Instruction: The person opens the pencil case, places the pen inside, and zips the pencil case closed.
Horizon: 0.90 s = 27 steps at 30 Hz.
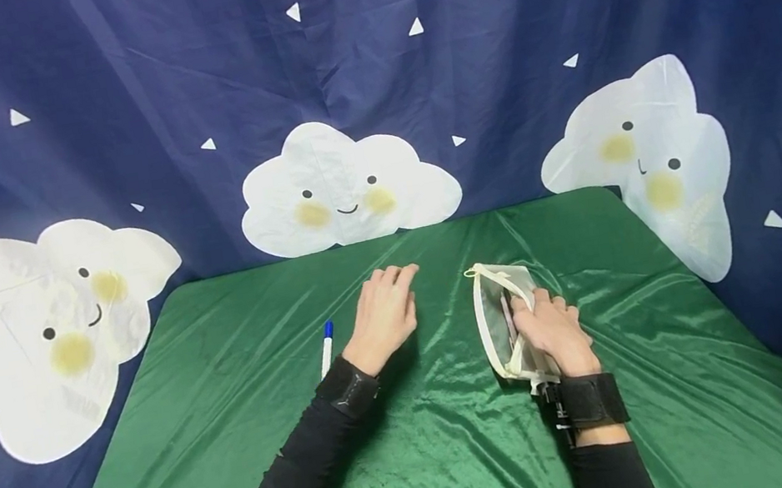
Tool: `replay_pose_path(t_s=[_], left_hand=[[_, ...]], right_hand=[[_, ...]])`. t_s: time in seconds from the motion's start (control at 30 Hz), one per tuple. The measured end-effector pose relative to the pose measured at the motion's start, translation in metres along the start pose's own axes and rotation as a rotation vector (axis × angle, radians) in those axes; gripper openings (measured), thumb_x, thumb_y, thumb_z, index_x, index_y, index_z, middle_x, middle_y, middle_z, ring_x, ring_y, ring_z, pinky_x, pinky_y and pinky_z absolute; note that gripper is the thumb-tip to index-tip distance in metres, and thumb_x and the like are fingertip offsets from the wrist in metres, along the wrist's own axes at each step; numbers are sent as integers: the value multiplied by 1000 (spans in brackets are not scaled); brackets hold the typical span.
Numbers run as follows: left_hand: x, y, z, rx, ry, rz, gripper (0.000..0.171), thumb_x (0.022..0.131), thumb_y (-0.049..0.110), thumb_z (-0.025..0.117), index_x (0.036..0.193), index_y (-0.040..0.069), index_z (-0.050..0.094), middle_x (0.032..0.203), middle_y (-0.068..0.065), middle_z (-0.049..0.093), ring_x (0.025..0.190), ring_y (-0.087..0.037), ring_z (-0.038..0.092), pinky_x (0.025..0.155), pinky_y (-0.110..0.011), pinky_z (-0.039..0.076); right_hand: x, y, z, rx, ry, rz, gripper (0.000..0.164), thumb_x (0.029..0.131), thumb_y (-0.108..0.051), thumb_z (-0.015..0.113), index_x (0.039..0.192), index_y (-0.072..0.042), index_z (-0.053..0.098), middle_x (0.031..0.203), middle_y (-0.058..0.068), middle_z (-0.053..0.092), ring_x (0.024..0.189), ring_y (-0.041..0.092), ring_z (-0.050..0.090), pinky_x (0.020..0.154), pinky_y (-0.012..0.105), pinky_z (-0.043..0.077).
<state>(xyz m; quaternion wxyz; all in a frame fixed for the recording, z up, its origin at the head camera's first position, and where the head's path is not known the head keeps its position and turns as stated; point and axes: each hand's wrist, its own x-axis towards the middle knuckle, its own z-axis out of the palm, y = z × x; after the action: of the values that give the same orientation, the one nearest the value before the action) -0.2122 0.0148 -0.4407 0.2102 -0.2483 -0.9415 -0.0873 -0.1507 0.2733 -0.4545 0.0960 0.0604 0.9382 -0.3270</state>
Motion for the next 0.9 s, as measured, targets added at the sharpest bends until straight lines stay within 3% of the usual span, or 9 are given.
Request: replay_pose_path(t_s=[0.2, 0.47, 0.9], left_hand=[[-12, -35, -5, 50, 35, -28, 43, 86, 9, 70, 129, 12, 62, 112, -11, 71, 96, -31, 67, 79, -44, 56], [-29, -70, -9, 47, -35, -101, 38, 91, 7, 67, 128, 8, 63, 112, -15, 70, 91, -35, 67, 75, -47, 57], [-45, -120, -8, -95, -283, -342, 48, 92, 25, 75, 134, 9, 59, 121, -19, 66, 104, -43, 68, 79, -56, 58]], right_hand=[[-1, 0, 0, 0, -4, -14, 67, 107, -47, 23, 140, 8, 41, 140, 38, 43, 126, 57, 37, 100, 66, 31], [1, -1, -1, 9, 0, 8, 70, 106, -49, 22, 144, 8, 37, 140, 41, 40, 127, 61, 35, 102, 68, 31], [3, 0, -1, 15, -17, 40, 72, 106, -48, 21, 150, 9, 30, 143, 44, 36, 129, 64, 32, 103, 70, 31]])
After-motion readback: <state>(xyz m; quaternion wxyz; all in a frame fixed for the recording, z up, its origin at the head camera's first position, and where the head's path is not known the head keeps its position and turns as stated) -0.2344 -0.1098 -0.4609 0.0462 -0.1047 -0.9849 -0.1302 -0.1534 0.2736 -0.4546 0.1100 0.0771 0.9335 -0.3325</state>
